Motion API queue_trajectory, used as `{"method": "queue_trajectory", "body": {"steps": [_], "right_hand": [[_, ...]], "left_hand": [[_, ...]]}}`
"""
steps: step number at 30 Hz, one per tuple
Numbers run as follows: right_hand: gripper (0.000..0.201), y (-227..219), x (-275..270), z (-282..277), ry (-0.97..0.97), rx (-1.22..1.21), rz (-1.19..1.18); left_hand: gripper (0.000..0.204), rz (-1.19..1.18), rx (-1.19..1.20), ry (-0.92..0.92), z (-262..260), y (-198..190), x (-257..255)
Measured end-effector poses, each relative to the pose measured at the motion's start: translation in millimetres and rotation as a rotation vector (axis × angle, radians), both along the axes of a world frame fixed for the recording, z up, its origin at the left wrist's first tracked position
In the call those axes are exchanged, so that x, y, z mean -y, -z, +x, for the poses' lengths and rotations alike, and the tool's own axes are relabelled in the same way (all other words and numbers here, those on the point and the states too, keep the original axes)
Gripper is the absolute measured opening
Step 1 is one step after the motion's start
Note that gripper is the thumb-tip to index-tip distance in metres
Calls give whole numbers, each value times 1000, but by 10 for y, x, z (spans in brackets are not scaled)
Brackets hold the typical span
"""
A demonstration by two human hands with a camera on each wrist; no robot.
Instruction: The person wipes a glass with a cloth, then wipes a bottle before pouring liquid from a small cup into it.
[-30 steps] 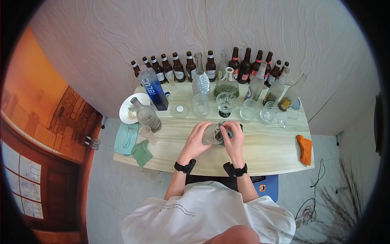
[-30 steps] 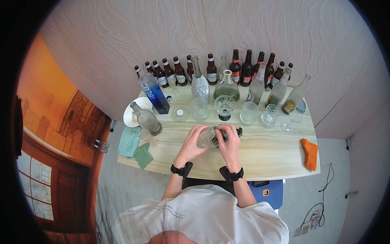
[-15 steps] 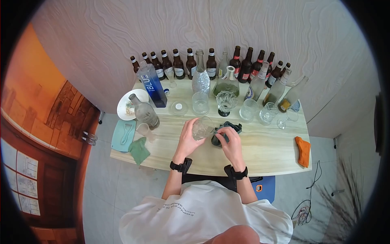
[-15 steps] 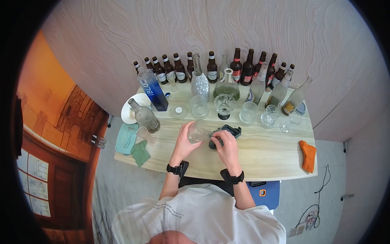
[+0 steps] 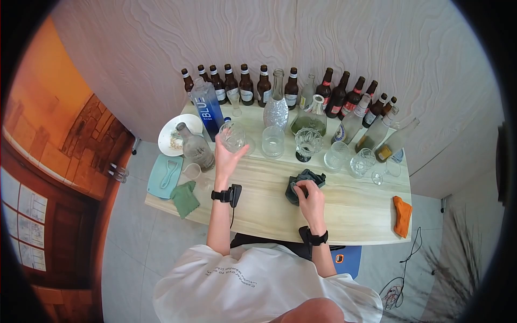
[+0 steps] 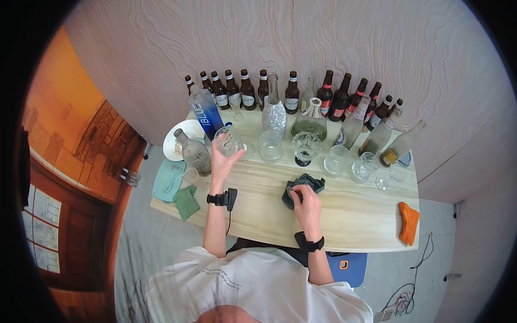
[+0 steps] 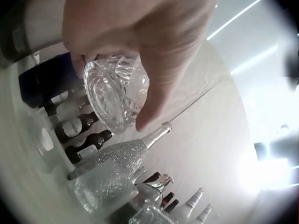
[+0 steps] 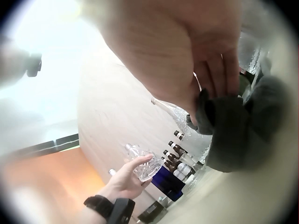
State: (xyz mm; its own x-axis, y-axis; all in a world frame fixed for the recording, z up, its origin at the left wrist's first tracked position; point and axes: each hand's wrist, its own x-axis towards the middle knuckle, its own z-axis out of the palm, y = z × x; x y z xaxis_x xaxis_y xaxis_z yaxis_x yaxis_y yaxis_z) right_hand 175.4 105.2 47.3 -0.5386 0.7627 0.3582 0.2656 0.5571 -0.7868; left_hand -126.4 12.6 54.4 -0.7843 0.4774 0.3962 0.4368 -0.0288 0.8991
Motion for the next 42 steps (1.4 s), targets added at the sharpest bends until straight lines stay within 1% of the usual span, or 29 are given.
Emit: {"method": "queue_trajectory", "body": {"steps": [1, 4, 7, 13, 19, 31, 34, 39, 42], "right_hand": [[13, 42, -1, -3, 1, 17, 10], [11, 104, 29, -25, 24, 77, 157], [10, 64, 80, -37, 33, 195, 199], [10, 99, 28, -58, 35, 190, 187], [10, 89, 6, -82, 41, 206, 180], [11, 85, 41, -87, 64, 198, 175], [11, 93, 40, -78, 63, 197, 171], [11, 114, 46, -75, 62, 177, 176], [11, 138, 38, -60, 62, 164, 175]], "left_hand": [[93, -9, 1, -6, -65, 28, -46], [94, -90, -97, -79, -202, 138, -205], [94, -172, -73, -104, -222, 208, -302], [96, -196, -30, -122, -265, 388, -374], [97, -237, -1, -85, -296, 492, -381], [100, -157, -3, -6, -362, 738, -510], [103, -172, 68, 29, -462, 773, -490], [106, -132, 117, 104, -538, 825, -469], [108, -126, 132, 138, -623, 964, -505]]}}
